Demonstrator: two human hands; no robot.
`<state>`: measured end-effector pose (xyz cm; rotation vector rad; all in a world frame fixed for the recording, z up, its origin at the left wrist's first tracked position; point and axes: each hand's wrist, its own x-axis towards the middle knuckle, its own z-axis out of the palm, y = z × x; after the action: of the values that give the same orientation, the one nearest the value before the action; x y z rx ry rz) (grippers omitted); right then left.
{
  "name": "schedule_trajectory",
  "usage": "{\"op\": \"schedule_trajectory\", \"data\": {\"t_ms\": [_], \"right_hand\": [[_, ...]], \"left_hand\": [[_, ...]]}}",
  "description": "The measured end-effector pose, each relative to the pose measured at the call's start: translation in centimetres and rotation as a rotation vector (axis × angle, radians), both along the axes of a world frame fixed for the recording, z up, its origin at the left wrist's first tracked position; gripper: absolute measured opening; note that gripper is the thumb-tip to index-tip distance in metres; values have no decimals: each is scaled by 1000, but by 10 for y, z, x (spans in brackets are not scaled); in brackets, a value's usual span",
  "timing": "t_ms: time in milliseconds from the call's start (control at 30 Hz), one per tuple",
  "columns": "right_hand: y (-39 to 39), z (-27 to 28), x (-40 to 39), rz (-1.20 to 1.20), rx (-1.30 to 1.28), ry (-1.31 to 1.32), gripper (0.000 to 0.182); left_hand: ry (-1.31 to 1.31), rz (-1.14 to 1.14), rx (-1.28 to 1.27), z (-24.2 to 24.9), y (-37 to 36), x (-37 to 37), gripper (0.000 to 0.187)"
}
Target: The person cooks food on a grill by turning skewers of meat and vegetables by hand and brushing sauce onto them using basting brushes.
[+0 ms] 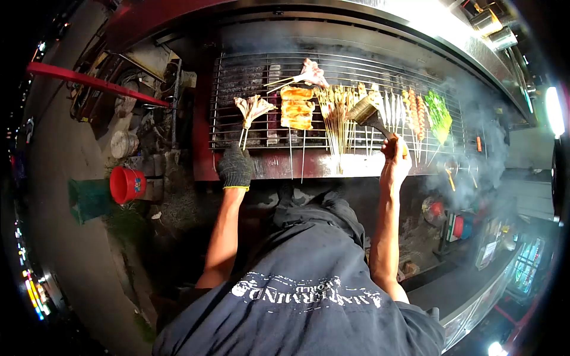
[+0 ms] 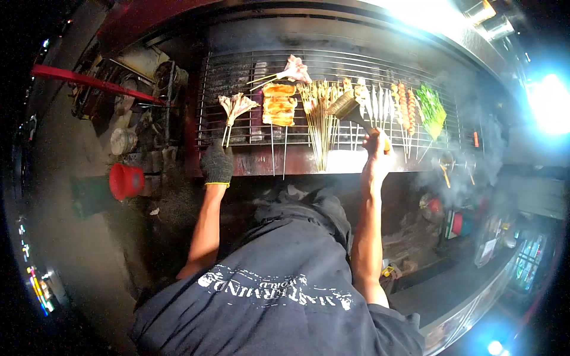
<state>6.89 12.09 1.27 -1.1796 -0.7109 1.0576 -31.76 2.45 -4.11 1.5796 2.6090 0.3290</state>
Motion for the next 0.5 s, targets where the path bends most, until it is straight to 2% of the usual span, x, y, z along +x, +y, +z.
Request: {"op": "schedule_trajectory", "data": {"t_ms": [100,133,200,267,300,400,433,467,500], "right_hand": [[-3,6,-5,-7,22,-16,32],[-5,8,-4,-11,15,-23,32],[-10,10,3,-35,9,-30,32],[-13,8,12,-81,-3,-25,30],[-17,10,17,-104,-14,-46,30],[-27,13,27,-181,-10,-75,30],[-29,8,34,-188,-1,-92,31],[-31,10,35,-195,0,-88,31],[-33,14,35,-216,-9,-77,30]], "left_hand": [[-43,13,-46,-5,3,-14,16],[-2,-44,67,-21,1,-27,14],[10,-105,176,17,0,-33,15],[-312,-98,289,30,0,-53,17],[-572,-18,252,49,3,-59,19],[-957,-58,252,80,28,-70,19],[-1134,2,213,96,41,-63,15],[-1131,-4,211,113,57,-52,15],[-1301,-40,115,126,74,-43,15]]}}
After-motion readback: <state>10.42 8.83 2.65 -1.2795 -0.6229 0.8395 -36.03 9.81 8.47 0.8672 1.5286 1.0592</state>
